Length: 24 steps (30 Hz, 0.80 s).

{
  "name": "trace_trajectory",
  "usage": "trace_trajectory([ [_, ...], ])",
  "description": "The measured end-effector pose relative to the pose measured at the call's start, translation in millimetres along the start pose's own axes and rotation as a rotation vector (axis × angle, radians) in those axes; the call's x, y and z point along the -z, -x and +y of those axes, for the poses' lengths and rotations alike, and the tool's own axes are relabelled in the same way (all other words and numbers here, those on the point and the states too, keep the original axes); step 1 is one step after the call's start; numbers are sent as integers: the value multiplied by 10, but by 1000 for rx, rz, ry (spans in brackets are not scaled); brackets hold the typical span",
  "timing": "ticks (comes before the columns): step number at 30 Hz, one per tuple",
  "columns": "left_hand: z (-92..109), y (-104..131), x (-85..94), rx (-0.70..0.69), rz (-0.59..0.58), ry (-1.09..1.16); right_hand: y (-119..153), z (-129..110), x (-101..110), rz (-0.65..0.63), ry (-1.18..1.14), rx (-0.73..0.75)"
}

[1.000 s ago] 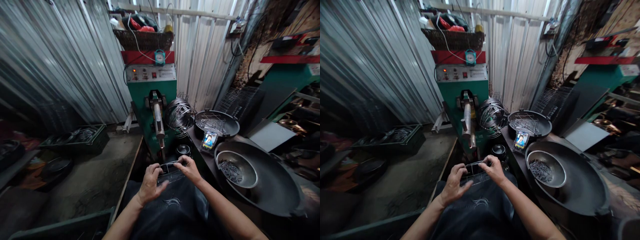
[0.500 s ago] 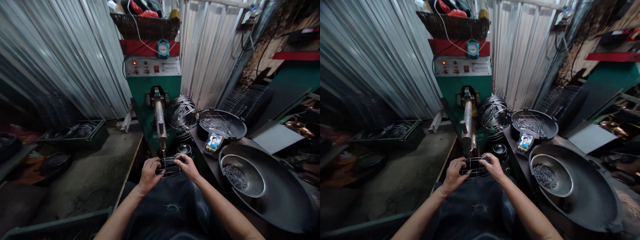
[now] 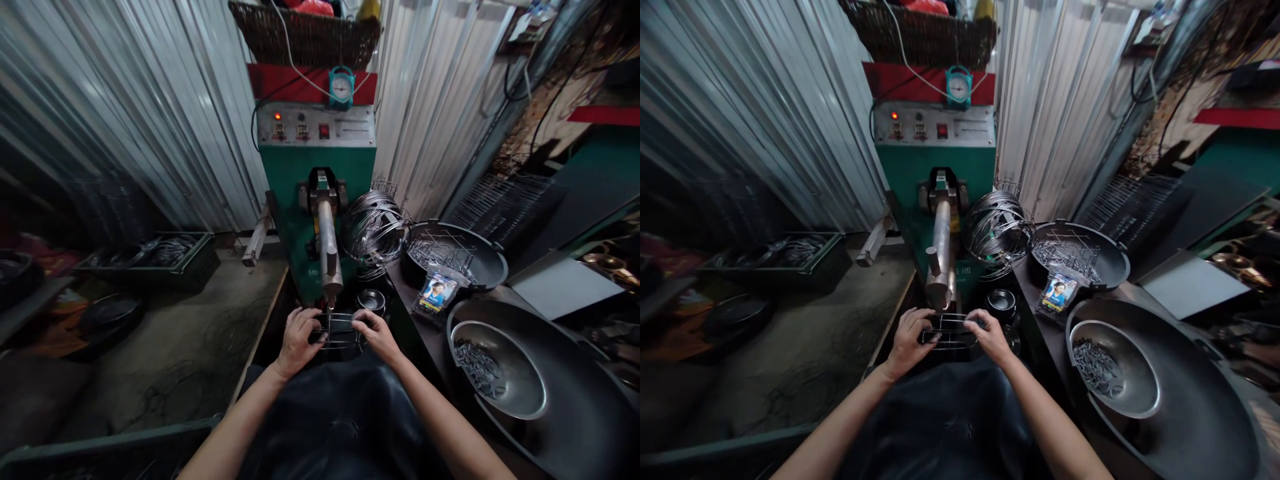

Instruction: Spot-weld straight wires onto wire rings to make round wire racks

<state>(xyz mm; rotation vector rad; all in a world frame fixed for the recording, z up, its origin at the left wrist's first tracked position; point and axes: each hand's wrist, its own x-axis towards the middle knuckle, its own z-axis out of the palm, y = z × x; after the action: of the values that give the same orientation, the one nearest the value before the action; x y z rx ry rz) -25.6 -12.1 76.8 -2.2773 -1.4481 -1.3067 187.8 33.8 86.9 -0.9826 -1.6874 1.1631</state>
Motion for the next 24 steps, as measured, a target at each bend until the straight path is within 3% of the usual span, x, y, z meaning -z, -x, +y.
trace_trajectory([
  [10,-53,-111,-93,-11,12,0,-71,-19,12,48,-9,-2],
  [24,-145,-134,-136,40,-24,-5,-154,-12,-8,20,-21,0],
])
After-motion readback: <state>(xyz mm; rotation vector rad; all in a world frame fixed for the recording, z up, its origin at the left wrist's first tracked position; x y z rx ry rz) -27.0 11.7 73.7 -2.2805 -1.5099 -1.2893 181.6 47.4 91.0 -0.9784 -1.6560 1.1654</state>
